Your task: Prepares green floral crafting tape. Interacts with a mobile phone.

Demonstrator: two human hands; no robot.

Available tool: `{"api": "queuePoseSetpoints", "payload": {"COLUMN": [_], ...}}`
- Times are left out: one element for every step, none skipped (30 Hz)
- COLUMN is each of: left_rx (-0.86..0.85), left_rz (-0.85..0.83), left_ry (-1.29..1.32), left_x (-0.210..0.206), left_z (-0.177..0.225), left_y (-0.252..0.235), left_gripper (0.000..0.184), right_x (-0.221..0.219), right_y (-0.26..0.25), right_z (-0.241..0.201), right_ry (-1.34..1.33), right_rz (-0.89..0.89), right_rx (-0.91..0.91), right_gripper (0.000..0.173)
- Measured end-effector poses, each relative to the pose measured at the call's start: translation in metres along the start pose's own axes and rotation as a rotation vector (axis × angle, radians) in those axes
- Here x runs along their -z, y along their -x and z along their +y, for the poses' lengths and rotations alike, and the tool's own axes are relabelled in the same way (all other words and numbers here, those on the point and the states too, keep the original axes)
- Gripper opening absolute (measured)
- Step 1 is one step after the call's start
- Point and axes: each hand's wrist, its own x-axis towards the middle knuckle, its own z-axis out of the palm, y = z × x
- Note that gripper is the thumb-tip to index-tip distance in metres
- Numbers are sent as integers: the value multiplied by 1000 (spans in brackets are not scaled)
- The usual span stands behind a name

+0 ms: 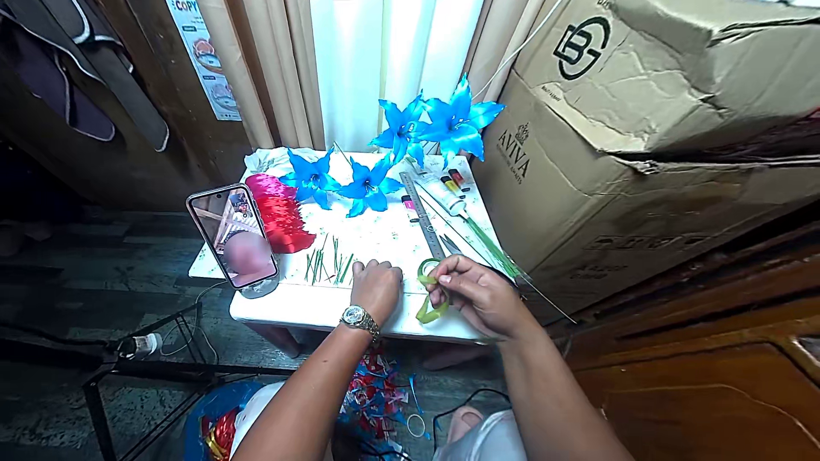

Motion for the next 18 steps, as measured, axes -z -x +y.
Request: {"api": "queuePoseSetpoints", "payload": {"left_rx": [0, 3, 8, 15, 19, 19, 19, 18, 20, 25, 29, 34, 37, 37, 36, 34, 35, 36], "left_rz": [0, -2, -7, -14, -21, -23, -27, -26, -28, -29, -34, -36, -31, -23, -15, -4, 1, 9], "left_ry": [-7, -16, -23, -30, -34, -37, -40, -39, -39, -43, -46, -44, -39, -33, -30, -28, -27, -27], "left_x": [-1, -1, -1, 0, 1, 1, 2, 2, 2, 2, 2, 3, 3, 2, 1, 1, 1, 0], "left_z": [1, 2, 3, 3, 3, 2, 2, 1, 1, 0, 0, 0, 0, -1, -1, -2, -2, -2], "left_y": [-1, -2, -2, -2, -1, -1, 0, 0, 0, 0, 0, -1, -1, -1, -1, -1, -1, -1], "left_gripper": [21, 21, 22, 22, 22, 23, 23, 24, 24, 24, 24, 24, 23, 22, 22, 22, 22, 22], "right_x": [-1, -1, 1, 2, 4, 6, 8, 10, 12, 14, 16, 17, 17, 17, 17, 17, 16, 16], "right_y": [-2, -3, -3, -4, -4, -4, -4, -4, -4, -5, -5, -5, -6, -6, -6, -6, -5, -5], "right_z": [1, 1, 2, 2, 3, 3, 4, 5, 6, 6, 7, 7, 8, 9, 9, 9, 9, 9], "right_ry": [-38, -74, -112, -139, -157, -163, -165, -163, -161, -156, -150, -143, -134, -124, -109, -93, -77, -70], "right_rz": [35, 64, 89, 109, 132, 160, 192, 221, 242, 251, 255, 254, 249, 242, 241, 243, 246, 245], "right_rx": [-9, -13, -12, -10, -5, 1, 12, 23, 33, 39, 44, 51, 56, 60, 62, 63, 63, 66], "right_gripper": [23, 25, 27, 29, 30, 30, 30, 29, 29, 28, 27, 27, 27, 26, 25, 24, 23, 23]}}
